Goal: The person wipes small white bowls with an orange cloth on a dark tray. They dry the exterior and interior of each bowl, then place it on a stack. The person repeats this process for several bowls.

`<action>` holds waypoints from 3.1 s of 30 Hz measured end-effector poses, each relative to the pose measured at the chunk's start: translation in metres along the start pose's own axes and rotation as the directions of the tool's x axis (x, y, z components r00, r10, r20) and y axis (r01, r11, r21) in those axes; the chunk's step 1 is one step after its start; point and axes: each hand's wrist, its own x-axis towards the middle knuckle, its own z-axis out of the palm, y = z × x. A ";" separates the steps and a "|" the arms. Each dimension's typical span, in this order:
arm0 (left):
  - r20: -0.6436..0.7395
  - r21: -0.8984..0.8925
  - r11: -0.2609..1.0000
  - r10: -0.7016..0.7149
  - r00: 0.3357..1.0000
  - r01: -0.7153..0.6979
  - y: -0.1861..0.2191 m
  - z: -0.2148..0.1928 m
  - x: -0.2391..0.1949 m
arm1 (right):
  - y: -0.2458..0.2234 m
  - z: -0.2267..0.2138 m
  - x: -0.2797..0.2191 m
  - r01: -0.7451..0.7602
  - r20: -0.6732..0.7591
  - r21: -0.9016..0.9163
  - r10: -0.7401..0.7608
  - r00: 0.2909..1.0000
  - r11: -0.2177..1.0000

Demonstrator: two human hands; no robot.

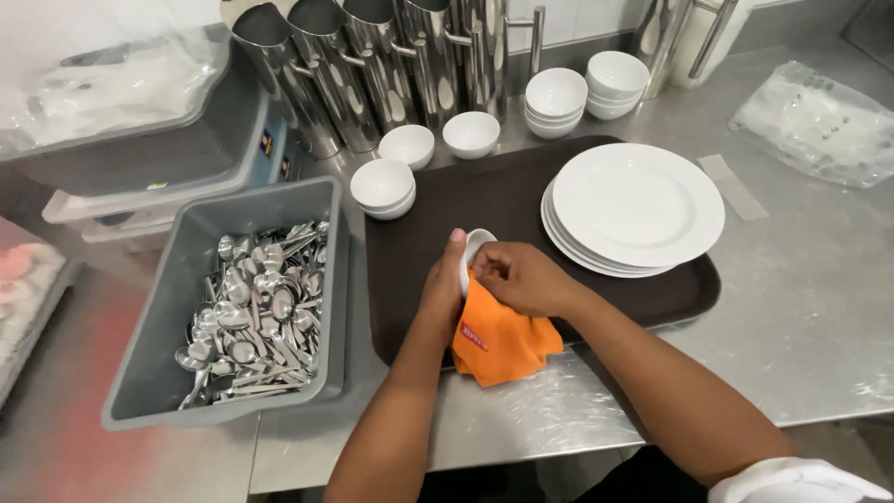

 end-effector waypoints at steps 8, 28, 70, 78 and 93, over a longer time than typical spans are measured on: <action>0.133 0.126 0.976 0.163 0.978 -0.180 -0.005 -0.006 0.001 | 0.019 0.005 0.005 0.206 -0.322 -0.131 -0.238 0.916 0.970; 0.230 0.009 0.969 0.239 0.943 -0.247 0.003 -0.005 -0.011 | 0.013 0.008 0.008 -0.078 -0.207 -0.310 0.013 0.978 0.948; 0.166 0.074 0.981 0.163 0.973 -0.177 -0.011 -0.011 0.002 | 0.011 0.007 -0.001 0.042 -0.165 -0.398 -0.116 0.980 0.917; 0.186 0.076 0.977 0.184 0.965 -0.201 0.018 0.002 -0.021 | -0.030 0.009 -0.019 0.250 -0.465 0.179 -0.142 0.874 0.952; 0.377 0.047 0.932 0.316 0.871 -0.359 0.023 0.011 -0.019 | 0.009 0.003 0.002 0.323 -0.336 -0.096 -0.336 0.880 0.941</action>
